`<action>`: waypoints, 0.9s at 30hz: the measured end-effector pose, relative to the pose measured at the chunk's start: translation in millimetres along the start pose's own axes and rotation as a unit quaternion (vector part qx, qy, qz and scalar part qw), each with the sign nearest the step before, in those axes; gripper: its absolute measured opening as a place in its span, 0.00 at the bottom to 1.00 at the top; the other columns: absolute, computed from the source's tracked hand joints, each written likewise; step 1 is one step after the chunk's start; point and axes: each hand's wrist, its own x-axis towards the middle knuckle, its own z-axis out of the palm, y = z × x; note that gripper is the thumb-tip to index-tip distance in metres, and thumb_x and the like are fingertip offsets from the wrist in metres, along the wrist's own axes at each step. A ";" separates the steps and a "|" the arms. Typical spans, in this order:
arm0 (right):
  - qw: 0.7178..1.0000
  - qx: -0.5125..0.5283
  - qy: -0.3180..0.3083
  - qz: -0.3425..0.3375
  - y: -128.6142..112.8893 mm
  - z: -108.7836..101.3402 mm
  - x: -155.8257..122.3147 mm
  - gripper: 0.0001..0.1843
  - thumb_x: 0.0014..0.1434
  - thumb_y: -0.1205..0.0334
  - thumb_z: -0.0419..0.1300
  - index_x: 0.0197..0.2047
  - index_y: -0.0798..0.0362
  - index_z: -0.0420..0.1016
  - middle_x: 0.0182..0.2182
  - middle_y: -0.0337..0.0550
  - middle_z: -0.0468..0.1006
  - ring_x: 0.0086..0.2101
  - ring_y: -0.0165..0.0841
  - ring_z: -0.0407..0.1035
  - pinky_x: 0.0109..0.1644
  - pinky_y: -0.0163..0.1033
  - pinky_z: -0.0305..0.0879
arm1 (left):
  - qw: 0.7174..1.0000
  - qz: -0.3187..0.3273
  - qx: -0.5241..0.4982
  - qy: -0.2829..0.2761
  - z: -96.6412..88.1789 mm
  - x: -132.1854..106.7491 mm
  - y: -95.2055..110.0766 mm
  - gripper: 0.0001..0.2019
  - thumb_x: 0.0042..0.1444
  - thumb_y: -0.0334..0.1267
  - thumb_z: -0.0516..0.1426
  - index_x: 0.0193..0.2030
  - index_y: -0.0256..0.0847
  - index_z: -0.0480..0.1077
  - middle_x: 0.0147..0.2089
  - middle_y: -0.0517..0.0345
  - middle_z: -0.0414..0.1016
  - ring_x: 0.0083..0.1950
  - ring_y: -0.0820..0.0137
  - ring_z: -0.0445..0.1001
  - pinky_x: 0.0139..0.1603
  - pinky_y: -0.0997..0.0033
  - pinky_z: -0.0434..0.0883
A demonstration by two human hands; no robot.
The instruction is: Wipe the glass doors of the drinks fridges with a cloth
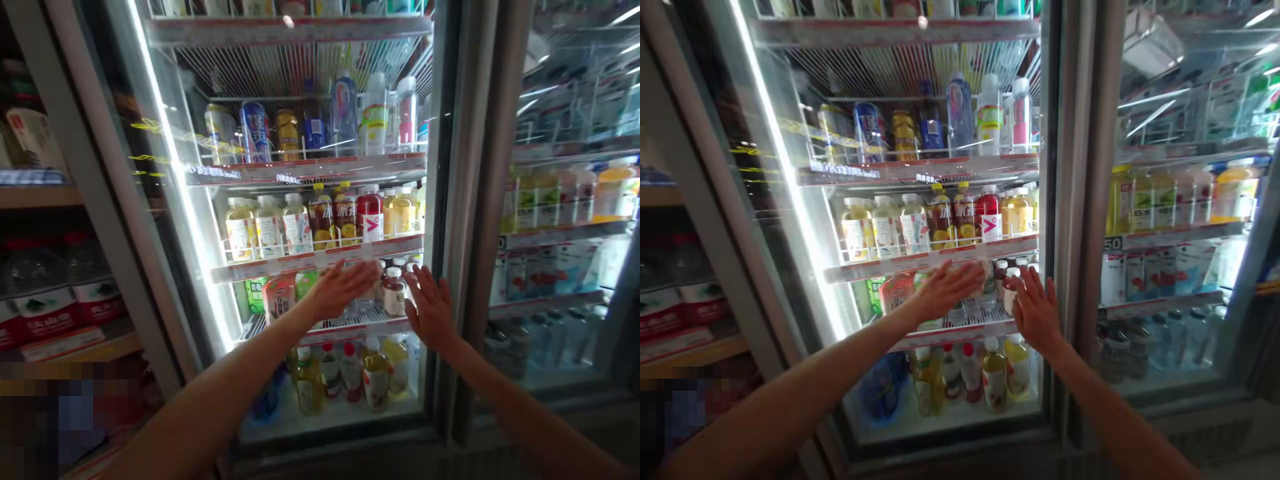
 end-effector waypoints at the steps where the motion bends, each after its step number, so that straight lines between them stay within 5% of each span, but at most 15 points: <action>1: 1.000 -0.005 0.003 0.008 3.7 -1.1 -1.5 0.34 0.61 0.66 0.49 0.68 0.50 0.41 0.64 0.51 0.53 0.64 0.40 0.46 0.65 0.53 0.41 | 0.998 -0.058 0.005 0.004 0.2 5.6 0.1 0.26 0.58 0.30 0.46 0.65 0.40 0.52 0.70 0.54 0.46 0.70 0.61 0.43 0.67 0.47 0.44; 3: 1.000 -0.013 0.011 0.020 9.6 -2.7 -4.0 0.35 0.61 0.65 0.49 0.68 0.50 0.39 0.64 0.50 0.52 0.64 0.40 0.45 0.65 0.53 0.41 | 0.997 -0.082 -0.001 0.006 1.5 15.6 3.3 0.26 0.58 0.30 0.46 0.65 0.41 0.53 0.70 0.54 0.45 0.70 0.60 0.43 0.67 0.46 0.45; 7: 0.999 -0.017 0.003 0.030 18.2 -7.4 -9.1 0.34 0.61 0.65 0.48 0.68 0.50 0.39 0.64 0.50 0.53 0.64 0.39 0.46 0.65 0.52 0.42 | 0.994 0.095 -0.049 -0.030 4.4 37.3 10.9 0.27 0.57 0.32 0.48 0.65 0.42 0.53 0.70 0.59 0.45 0.70 0.66 0.43 0.68 0.55 0.48; 11: 0.998 -0.028 0.013 0.048 26.8 -14.4 -13.4 0.34 0.60 0.64 0.49 0.68 0.50 0.42 0.64 0.51 0.52 0.64 0.40 0.46 0.64 0.53 0.44 | 0.992 -0.114 -0.049 0.010 4.5 74.7 10.3 0.28 0.59 0.29 0.45 0.67 0.40 0.48 0.71 0.55 0.43 0.71 0.61 0.41 0.67 0.48 0.46; 13: 0.998 -0.031 0.024 0.057 30.0 -17.2 -15.2 0.34 0.60 0.64 0.49 0.67 0.50 0.43 0.64 0.52 0.52 0.63 0.41 0.47 0.64 0.54 0.45 | 0.985 -0.161 -0.050 0.026 7.7 86.5 20.4 0.25 0.60 0.30 0.43 0.66 0.40 0.51 0.70 0.55 0.45 0.70 0.60 0.43 0.67 0.46 0.47; 18: 0.998 -0.027 0.043 0.047 35.3 -21.9 -19.7 0.32 0.60 0.64 0.50 0.67 0.52 0.45 0.63 0.54 0.55 0.63 0.40 0.48 0.64 0.54 0.46 | 0.991 0.121 -0.064 0.006 22.6 80.8 57.3 0.22 0.62 0.32 0.42 0.63 0.41 0.56 0.68 0.61 0.53 0.68 0.71 0.51 0.67 0.60 0.53; 19: 0.998 -0.027 0.044 0.045 36.2 -22.5 -20.2 0.32 0.60 0.64 0.50 0.67 0.52 0.45 0.63 0.54 0.55 0.63 0.40 0.48 0.64 0.54 0.46 | 0.990 0.130 -0.060 0.005 23.2 80.1 56.6 0.23 0.62 0.32 0.43 0.64 0.41 0.55 0.68 0.61 0.53 0.68 0.71 0.51 0.67 0.60 0.53; 24: 0.997 -0.026 0.045 0.054 34.2 -21.0 -18.2 0.33 0.60 0.65 0.49 0.67 0.51 0.43 0.64 0.53 0.53 0.63 0.41 0.47 0.64 0.55 0.45 | 0.998 -0.045 -0.032 0.008 12.1 80.0 24.4 0.25 0.60 0.33 0.45 0.65 0.41 0.52 0.70 0.55 0.44 0.70 0.61 0.44 0.66 0.46 0.49; 27: 0.999 -0.012 0.031 0.043 25.1 -16.2 -12.6 0.34 0.60 0.65 0.49 0.68 0.51 0.42 0.65 0.51 0.52 0.64 0.40 0.46 0.65 0.53 0.44 | 0.995 0.093 -0.035 -0.009 5.4 59.8 13.8 0.24 0.60 0.32 0.45 0.63 0.43 0.55 0.70 0.59 0.48 0.70 0.66 0.46 0.66 0.54 0.50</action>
